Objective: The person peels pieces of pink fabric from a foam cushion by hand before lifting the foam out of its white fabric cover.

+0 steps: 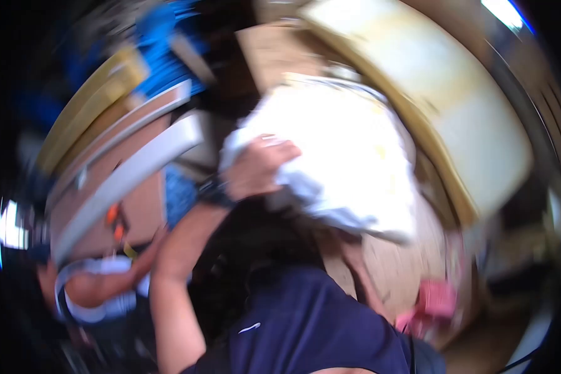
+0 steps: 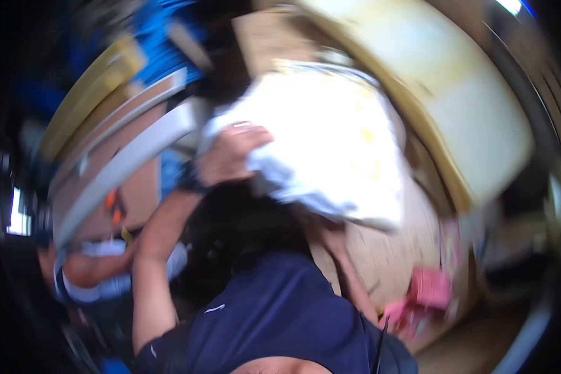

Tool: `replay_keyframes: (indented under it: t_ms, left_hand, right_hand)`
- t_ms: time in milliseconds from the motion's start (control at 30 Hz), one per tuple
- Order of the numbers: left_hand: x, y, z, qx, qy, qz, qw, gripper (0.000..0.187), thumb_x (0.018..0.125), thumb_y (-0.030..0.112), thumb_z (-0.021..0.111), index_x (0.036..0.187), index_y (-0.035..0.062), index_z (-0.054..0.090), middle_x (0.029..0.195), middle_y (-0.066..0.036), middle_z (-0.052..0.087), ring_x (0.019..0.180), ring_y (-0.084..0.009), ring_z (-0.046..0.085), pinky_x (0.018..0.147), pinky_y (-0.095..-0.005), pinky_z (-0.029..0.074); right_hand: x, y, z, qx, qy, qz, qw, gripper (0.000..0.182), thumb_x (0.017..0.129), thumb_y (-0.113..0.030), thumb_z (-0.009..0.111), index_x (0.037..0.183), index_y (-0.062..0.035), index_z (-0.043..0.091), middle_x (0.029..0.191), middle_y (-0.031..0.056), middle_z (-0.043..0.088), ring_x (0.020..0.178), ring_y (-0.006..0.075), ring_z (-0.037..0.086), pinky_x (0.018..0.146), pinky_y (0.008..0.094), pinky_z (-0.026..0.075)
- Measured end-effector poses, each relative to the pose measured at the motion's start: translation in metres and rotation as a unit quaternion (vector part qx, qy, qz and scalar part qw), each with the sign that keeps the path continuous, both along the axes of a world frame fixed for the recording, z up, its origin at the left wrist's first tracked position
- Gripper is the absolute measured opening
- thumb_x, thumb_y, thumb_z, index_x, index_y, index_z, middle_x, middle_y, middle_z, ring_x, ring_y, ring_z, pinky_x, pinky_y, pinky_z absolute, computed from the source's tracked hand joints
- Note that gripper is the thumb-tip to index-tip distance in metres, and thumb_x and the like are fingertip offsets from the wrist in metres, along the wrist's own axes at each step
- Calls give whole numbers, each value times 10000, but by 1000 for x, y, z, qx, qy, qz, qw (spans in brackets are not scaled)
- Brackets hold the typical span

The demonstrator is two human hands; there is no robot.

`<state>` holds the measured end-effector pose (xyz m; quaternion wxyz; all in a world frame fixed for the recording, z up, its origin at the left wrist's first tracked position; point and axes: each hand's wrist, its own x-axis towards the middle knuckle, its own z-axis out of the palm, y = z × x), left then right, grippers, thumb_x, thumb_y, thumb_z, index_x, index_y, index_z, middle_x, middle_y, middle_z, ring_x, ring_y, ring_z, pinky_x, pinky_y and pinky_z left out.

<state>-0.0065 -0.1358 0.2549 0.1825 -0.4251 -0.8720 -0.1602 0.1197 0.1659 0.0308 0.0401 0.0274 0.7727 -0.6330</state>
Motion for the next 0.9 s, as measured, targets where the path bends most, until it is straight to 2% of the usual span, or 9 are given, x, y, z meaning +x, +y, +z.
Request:
replay_keyframes:
  t_ms: [100,200,267,333,367,433,600,667,900]
  left_hand:
    - [4,-10,1,-61,8,59,996,575,637,99,790,1195,136,656,1170,-55,686,1103,-307,656,928,-452,513]
    - [-2,-29,-10,-69,4,58,996,584,654,96,780,1223,140,661,1244,-62,675,1142,-318,646,937,-451,512]
    - [4,-19,-4,-94,-7,44,995,604,647,102,788,1235,134,655,1267,-63,668,1151,-324,644,942,-452,511]
    - [4,-23,0,-94,-1,46,995,626,638,101,795,1246,133,651,1276,-63,668,1164,-322,641,944,-452,510]
    - [5,-22,0,-98,3,45,994,644,637,93,798,1261,135,645,1277,-68,667,1174,-325,638,953,-450,508]
    - [6,-20,0,-101,3,41,994,645,641,93,798,1266,136,643,1277,-72,668,1176,-325,638,957,-450,509]
    - [0,-32,-2,-98,-1,61,993,661,631,100,802,1272,140,643,1274,-83,682,1160,-334,652,959,-454,522]
    - [-4,-41,-8,-89,11,55,995,650,634,112,803,1263,146,645,1276,-84,686,1151,-344,659,955,-456,535]
    - [-15,-49,-3,-54,79,41,995,601,652,103,818,1227,140,648,1222,-85,717,1095,-363,689,910,-464,572]
  right_hand:
    - [28,-20,71,35,51,-8,998,383,945,-211,738,1210,55,667,1134,165,738,1073,231,679,947,368,521]
    - [36,-26,92,109,111,-86,984,358,910,-323,777,1066,-4,731,969,173,752,885,281,735,819,374,565]
    - [31,-11,106,37,-46,-75,995,421,960,-390,720,1015,27,738,848,154,742,772,192,718,727,356,566]
    - [23,-16,99,-305,-243,-94,916,481,1007,-406,664,934,66,727,794,125,727,738,164,695,689,333,560]
    - [20,-17,89,-310,-245,-101,913,481,1007,-406,664,934,66,727,794,125,727,738,164,695,689,333,560]
    - [17,-22,75,-234,-164,-84,955,511,1039,-397,620,886,80,716,814,108,719,729,154,679,687,307,560]
    - [30,-18,71,-275,-111,-75,952,457,1054,-346,602,871,53,729,765,99,716,677,140,663,643,316,538]
    - [48,2,57,-26,-25,1,999,411,1041,-315,622,851,33,729,741,111,713,644,140,656,611,337,521]
    - [68,39,30,82,112,-25,990,295,1001,-198,595,835,15,716,750,179,680,679,310,683,631,398,531]
